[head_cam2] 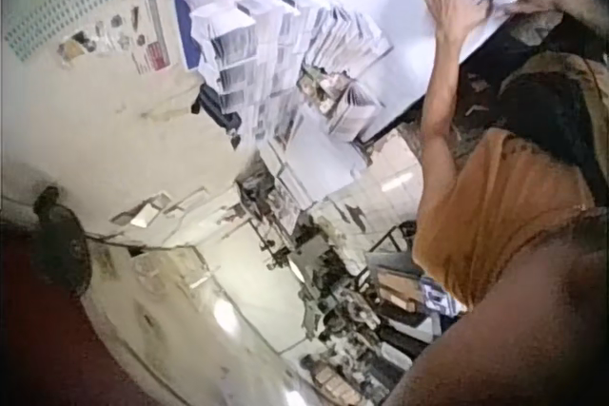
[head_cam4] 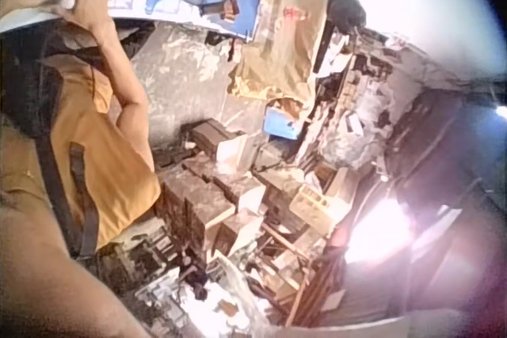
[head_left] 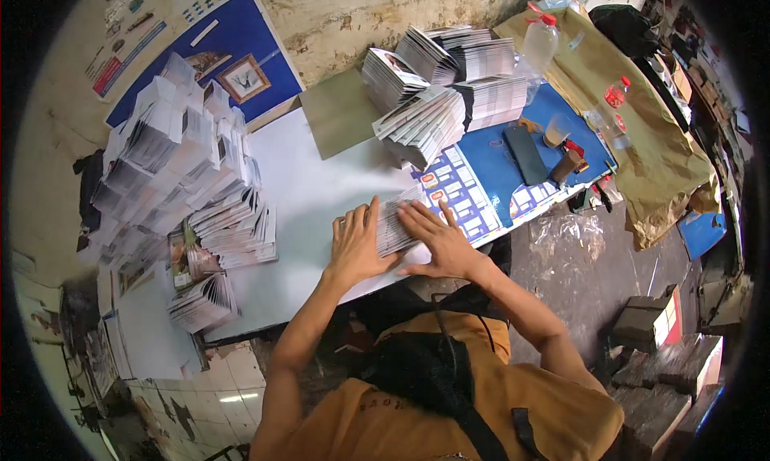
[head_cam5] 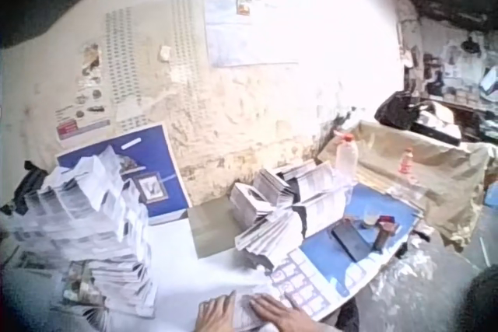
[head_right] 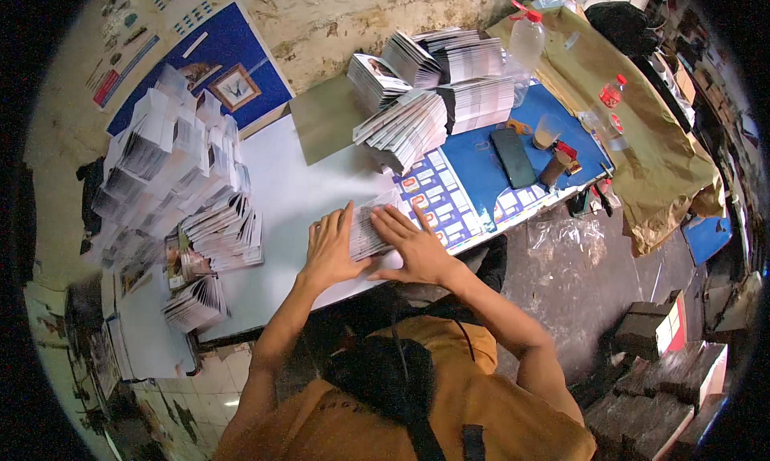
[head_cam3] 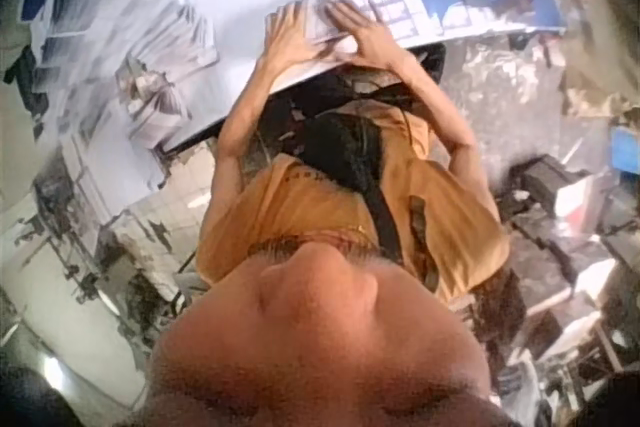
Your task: The person sorts printed booklets on a table by flipping through stacks, picking up individual items, and moving them between different piles.
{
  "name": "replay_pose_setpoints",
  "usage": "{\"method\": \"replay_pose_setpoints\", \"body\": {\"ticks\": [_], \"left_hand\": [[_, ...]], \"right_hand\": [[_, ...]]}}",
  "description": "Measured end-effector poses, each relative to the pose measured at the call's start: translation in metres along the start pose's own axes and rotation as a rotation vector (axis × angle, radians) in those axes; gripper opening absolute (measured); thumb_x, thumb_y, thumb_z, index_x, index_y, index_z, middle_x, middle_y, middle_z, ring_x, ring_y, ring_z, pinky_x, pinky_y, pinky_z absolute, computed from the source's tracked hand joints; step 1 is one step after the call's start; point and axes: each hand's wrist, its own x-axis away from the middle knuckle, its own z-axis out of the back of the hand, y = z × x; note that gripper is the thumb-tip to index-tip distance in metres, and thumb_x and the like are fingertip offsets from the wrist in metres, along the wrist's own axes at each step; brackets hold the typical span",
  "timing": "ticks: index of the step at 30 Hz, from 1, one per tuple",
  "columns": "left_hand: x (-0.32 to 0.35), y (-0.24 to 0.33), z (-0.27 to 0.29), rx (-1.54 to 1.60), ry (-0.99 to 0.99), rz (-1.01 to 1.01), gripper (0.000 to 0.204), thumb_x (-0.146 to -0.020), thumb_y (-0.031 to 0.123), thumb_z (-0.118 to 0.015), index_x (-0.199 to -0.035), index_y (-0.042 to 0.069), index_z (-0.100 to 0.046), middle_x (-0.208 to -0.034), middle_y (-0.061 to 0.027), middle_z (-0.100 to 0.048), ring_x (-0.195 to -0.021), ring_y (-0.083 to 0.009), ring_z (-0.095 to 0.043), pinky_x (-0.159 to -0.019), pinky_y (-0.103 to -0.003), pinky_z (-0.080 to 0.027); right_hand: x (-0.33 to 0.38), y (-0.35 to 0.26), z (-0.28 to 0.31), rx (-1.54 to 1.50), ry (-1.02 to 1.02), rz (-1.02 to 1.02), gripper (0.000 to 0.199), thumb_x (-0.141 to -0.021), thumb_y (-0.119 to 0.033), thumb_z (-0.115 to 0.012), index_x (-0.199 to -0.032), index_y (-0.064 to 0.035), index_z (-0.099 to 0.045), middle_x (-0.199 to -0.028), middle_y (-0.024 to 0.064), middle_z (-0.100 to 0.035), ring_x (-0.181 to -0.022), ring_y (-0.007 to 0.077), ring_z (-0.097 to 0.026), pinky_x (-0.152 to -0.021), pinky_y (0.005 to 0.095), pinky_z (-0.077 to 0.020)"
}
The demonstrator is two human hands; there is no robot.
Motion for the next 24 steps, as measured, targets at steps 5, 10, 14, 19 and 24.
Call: {"method": "replay_pose_setpoints", "body": {"ticks": [5, 10, 14, 19, 24], "left_hand": [[0.000, -0.002, -0.007, 0.073, 0.041, -0.014, 0.087, -0.068, 0.042, -0.084, -0.133, -0.001, -0.045, -0.115, -0.0173, -0.059, -0.109, -0.0331, -0.055, -0.101, -0.050, -0.034], [0.007, -0.004, -0.015, 0.269, 0.154, 0.028, 0.054, -0.076, 0.021, -0.084, -0.114, -0.001, -0.053, -0.093, -0.0135, -0.066, -0.095, -0.0306, -0.064, -0.098, -0.043, -0.040], [0.006, 0.005, -0.055, 0.998, 0.638, 0.004, 0.041, -0.084, 0.010, -0.077, -0.114, -0.004, -0.054, -0.100, -0.0145, -0.068, -0.090, -0.0214, -0.066, -0.084, -0.035, -0.051], [0.024, -0.004, -0.120, 1.044, 0.514, -0.009, 0.026, -0.085, 0.012, -0.065, -0.109, 0.002, -0.068, -0.102, -0.0113, -0.070, -0.095, -0.0236, -0.066, -0.086, -0.038, -0.051], [0.019, -0.008, -0.129, 0.946, 0.418, -0.142, 0.029, -0.082, 0.014, -0.070, -0.109, 0.004, -0.069, -0.102, -0.0118, -0.071, -0.091, -0.0271, -0.067, -0.086, -0.040, -0.051]], "right_hand": [[0.008, 0.061, -0.025, -0.714, 0.130, -0.229, 0.122, -0.071, -0.024, -0.087, -0.155, 0.0014, -0.002, -0.159, 0.0244, -0.020, -0.148, 0.0307, -0.021, -0.120, 0.0373, -0.0181], [-0.001, 0.049, -0.030, -1.045, 0.342, -0.336, 0.105, -0.078, -0.011, -0.077, -0.158, -0.0084, -0.009, -0.156, 0.0179, -0.031, -0.144, 0.0283, -0.030, -0.115, 0.0455, -0.0265], [-0.009, 0.028, -0.021, -1.118, 0.233, -0.172, 0.087, -0.082, -0.012, -0.074, -0.154, -0.0029, -0.024, -0.151, 0.0183, -0.040, -0.139, 0.0280, -0.039, -0.112, 0.0395, -0.0322], [-0.005, 0.016, -0.035, -0.802, 0.139, -0.175, 0.090, -0.081, -0.009, -0.067, -0.155, -0.0016, -0.017, -0.157, 0.0232, -0.030, -0.143, 0.0340, -0.034, -0.115, 0.0373, -0.0303], [0.005, 0.023, -0.054, -0.803, 0.172, -0.144, 0.097, -0.077, -0.006, -0.065, -0.156, 0.0007, -0.009, -0.160, 0.0261, -0.014, -0.150, 0.0346, -0.016, -0.121, 0.0379, -0.0154]]}}
